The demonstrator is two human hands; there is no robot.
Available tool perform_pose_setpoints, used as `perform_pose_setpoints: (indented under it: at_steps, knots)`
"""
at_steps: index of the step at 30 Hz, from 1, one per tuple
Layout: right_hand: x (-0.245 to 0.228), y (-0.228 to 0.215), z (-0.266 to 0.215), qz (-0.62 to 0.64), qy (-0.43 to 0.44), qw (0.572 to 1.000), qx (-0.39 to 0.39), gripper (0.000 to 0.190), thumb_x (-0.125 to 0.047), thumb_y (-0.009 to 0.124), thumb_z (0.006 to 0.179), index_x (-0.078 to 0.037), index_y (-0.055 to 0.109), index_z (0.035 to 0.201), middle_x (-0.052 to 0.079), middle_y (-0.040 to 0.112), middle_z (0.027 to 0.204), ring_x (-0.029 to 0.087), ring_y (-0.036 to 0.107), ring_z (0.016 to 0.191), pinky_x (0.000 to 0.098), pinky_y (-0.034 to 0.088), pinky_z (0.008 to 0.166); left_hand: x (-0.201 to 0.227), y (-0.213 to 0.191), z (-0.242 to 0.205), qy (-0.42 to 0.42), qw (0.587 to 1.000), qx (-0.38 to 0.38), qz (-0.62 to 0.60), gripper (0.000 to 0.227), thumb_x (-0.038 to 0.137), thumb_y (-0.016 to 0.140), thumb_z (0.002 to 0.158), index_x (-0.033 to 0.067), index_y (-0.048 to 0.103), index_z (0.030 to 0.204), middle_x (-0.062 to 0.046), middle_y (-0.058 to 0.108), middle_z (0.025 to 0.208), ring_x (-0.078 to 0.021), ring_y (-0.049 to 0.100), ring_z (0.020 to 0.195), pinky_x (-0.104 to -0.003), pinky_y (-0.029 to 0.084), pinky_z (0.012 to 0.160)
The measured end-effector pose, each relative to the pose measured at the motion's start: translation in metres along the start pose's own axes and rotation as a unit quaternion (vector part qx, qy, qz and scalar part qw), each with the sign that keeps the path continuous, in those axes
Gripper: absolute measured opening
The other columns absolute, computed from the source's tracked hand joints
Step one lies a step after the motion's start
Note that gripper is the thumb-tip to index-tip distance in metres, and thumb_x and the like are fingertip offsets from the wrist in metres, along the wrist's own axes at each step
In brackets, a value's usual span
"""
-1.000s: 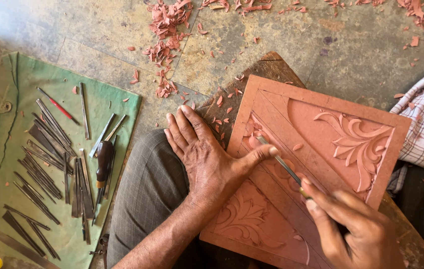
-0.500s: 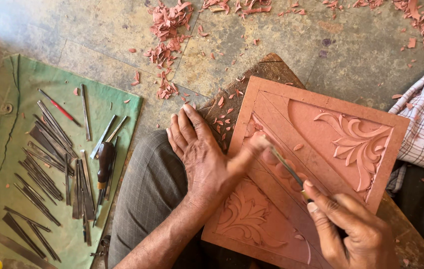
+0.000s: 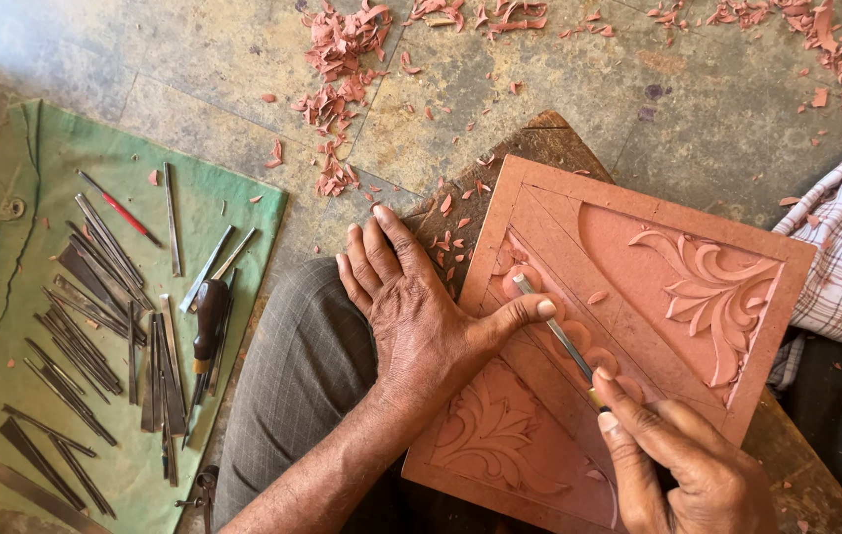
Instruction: The person carves decorative floral and geometric patterns into a flat piece of wood using a small chisel and a mallet by hand.
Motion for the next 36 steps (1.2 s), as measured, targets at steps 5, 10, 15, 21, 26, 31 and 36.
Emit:
perform_pose_setpoints:
  at_steps: [5, 10, 15, 21, 26, 31, 36]
  knots:
    - [-0.019, -0.007, 0.012, -0.04, -0.055, 0.998, 0.01, 0.039, -0.006, 0.074, 0.089, -0.015, 0.073, 0.127, 0.005, 0.073, 0.083, 0.009, 0.068, 0.073, 0.0241, 0.053, 0.061, -0.001, 0.003, -0.002, 0.018, 0.999, 0.027, 0.017, 0.164, 0.095, 0.074, 0.06, -0.022, 0.007, 0.153, -0.044, 0.012, 0.157, -0.0563, 0.002, 0.151, -0.065, -0.001, 0.121]
    - [-0.021, -0.023, 0.009, 0.027, -0.1, 0.993, 0.053, 0.037, -0.005, 0.069, 0.09, -0.016, 0.071, 0.125, 0.004, 0.076, 0.088, 0.006, 0.072, 0.075, 0.0214, 0.056, 0.068, -0.001, -0.002, -0.001, 0.025, 1.0, 0.007, 0.001, 0.171, 0.096, 0.074, 0.044, -0.0217, 0.008, 0.15, -0.045, 0.013, 0.153, -0.0565, 0.002, 0.149, -0.064, -0.001, 0.119]
    - [0.005, -0.002, -0.003, -0.026, -0.008, 1.0, 0.01, 0.042, -0.009, 0.078, 0.088, -0.02, 0.077, 0.128, -0.001, 0.072, 0.078, 0.006, 0.065, 0.063, 0.0216, 0.052, 0.056, 0.002, -0.006, 0.0, 0.036, 0.999, 0.019, 0.012, 0.171, 0.096, 0.075, 0.045, -0.0223, 0.008, 0.149, -0.047, 0.014, 0.152, -0.0584, 0.001, 0.146, -0.065, -0.002, 0.116]
    - [0.003, 0.001, -0.005, -0.026, -0.016, 0.999, 0.019, 0.04, -0.008, 0.076, 0.082, -0.018, 0.076, 0.121, 0.004, 0.075, 0.078, 0.009, 0.078, 0.077, 0.0237, 0.06, 0.068, 0.001, -0.006, 0.0, 0.013, 1.0, -0.011, 0.0, 0.166, 0.094, 0.076, 0.051, -0.0203, 0.007, 0.15, -0.045, 0.013, 0.154, -0.0561, 0.0, 0.149, -0.065, -0.002, 0.118]
    - [-0.015, -0.006, 0.002, -0.055, -0.074, 0.996, 0.018, 0.039, -0.008, 0.074, 0.084, -0.015, 0.074, 0.122, 0.01, 0.075, 0.09, 0.016, 0.076, 0.087, 0.0262, 0.059, 0.072, 0.001, -0.005, 0.0, 0.009, 1.0, -0.01, -0.007, 0.166, 0.093, 0.077, 0.052, -0.0205, 0.007, 0.15, -0.044, 0.013, 0.155, -0.0564, 0.0, 0.149, -0.065, -0.002, 0.118]
    - [-0.005, -0.005, 0.006, -0.223, 0.077, 0.968, -0.087, 0.04, -0.024, 0.079, 0.091, -0.031, 0.073, 0.13, 0.001, 0.063, 0.069, 0.011, 0.062, 0.057, 0.0286, 0.054, 0.054, 0.001, -0.004, 0.0, 0.015, 1.0, 0.005, -0.005, 0.164, 0.093, 0.076, 0.056, -0.0212, 0.006, 0.151, -0.045, 0.012, 0.155, -0.0561, 0.0, 0.149, -0.065, -0.002, 0.119]
    - [-0.007, -0.016, 0.012, -0.072, -0.045, 0.995, -0.053, 0.045, -0.02, 0.073, 0.088, -0.023, 0.075, 0.132, -0.004, 0.063, 0.064, 0.004, 0.061, 0.058, 0.025, 0.052, 0.052, 0.0, -0.006, 0.0, 0.017, 1.0, -0.002, -0.016, 0.165, 0.092, 0.076, 0.052, -0.0212, 0.006, 0.15, -0.044, 0.011, 0.155, -0.0566, -0.001, 0.148, -0.066, -0.003, 0.117]
Point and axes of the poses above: each hand's wrist, its own z-axis towards the middle knuckle, its own y-axis out of the palm, x = y × z, the point moved 3 cm from there along z, towards the middle knuckle
